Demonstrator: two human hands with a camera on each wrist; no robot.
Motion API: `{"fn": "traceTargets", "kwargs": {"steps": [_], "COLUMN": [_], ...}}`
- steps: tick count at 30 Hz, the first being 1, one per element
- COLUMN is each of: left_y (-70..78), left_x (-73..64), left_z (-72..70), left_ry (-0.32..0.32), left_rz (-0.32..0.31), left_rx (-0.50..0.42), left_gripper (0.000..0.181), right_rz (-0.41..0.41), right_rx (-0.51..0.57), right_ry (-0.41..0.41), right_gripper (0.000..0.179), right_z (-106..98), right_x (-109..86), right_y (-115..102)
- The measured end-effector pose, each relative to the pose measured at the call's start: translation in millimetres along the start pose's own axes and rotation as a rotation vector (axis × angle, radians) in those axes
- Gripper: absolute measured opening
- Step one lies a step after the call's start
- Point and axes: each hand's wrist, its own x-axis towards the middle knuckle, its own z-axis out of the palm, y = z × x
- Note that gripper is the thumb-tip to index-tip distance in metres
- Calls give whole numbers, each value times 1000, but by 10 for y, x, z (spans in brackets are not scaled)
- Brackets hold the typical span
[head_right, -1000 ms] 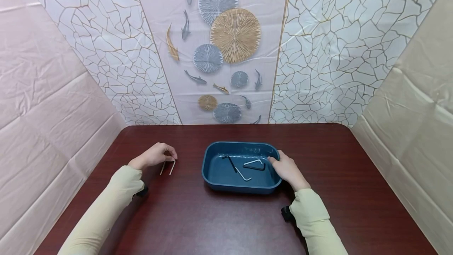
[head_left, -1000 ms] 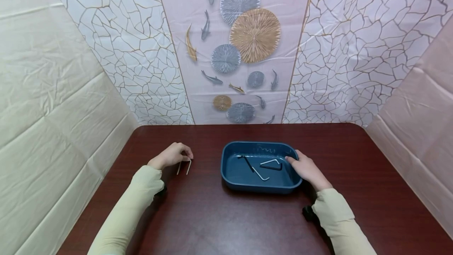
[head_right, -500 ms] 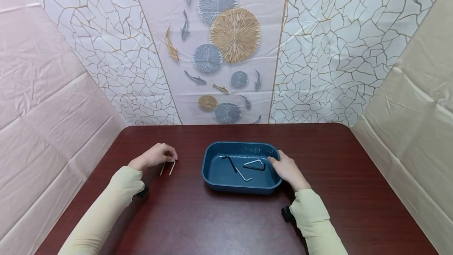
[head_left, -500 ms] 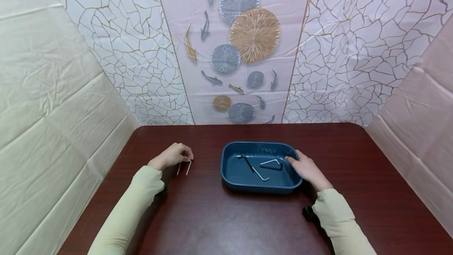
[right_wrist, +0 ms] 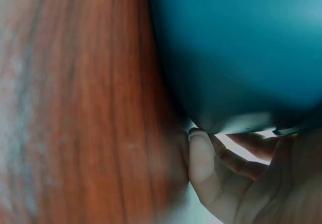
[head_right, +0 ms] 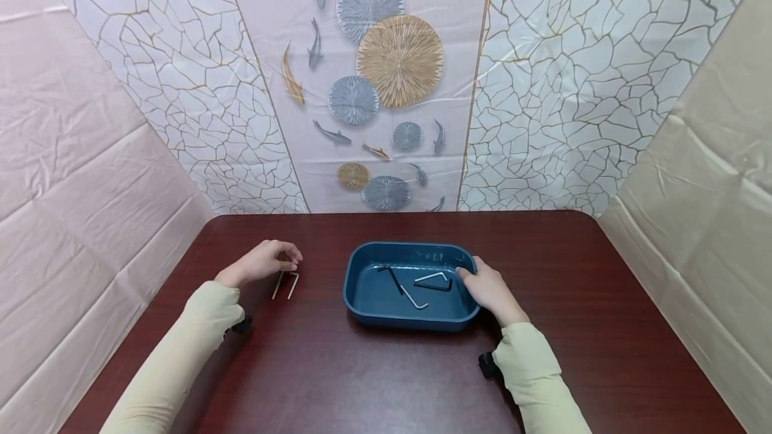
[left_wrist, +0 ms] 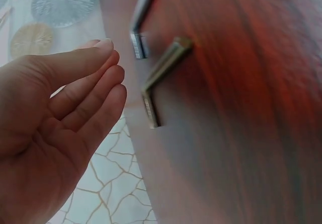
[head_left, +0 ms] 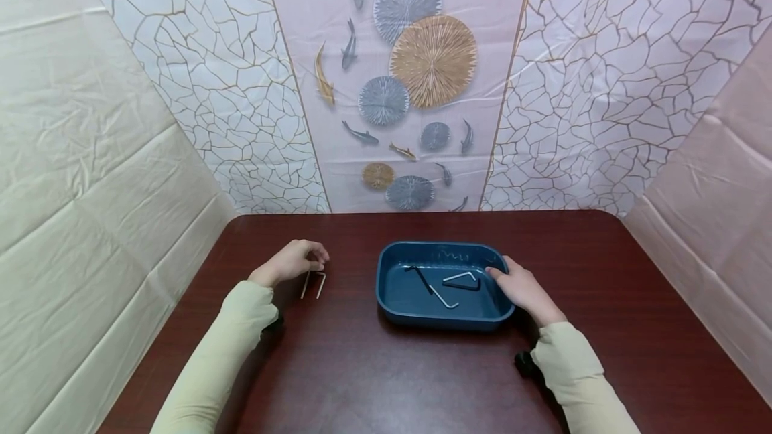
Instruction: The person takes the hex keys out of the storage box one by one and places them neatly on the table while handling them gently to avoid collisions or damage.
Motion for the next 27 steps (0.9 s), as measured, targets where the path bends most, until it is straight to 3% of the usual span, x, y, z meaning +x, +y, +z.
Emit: {"fn": "traceTargets", "kwargs": {"steps": [14,20,27], "left_y": [340,593,869], "left_x": [153,275,348], "left_z": [-60,-42,-35], "left_ry": [30,31,15], "left_rz": [19,103,146], "left_rx": [-160,-176,-204], "left_gripper": [24,23,25], "right_rz": [0,6,-1], "right_rx": [-10,-12,-2], "right_ry": [5,5,-5], "right_gripper": [62,64,64], "right_z": [-5,-18,7], "right_x": [0,-3,24], "right_y": [12,33,34]}}
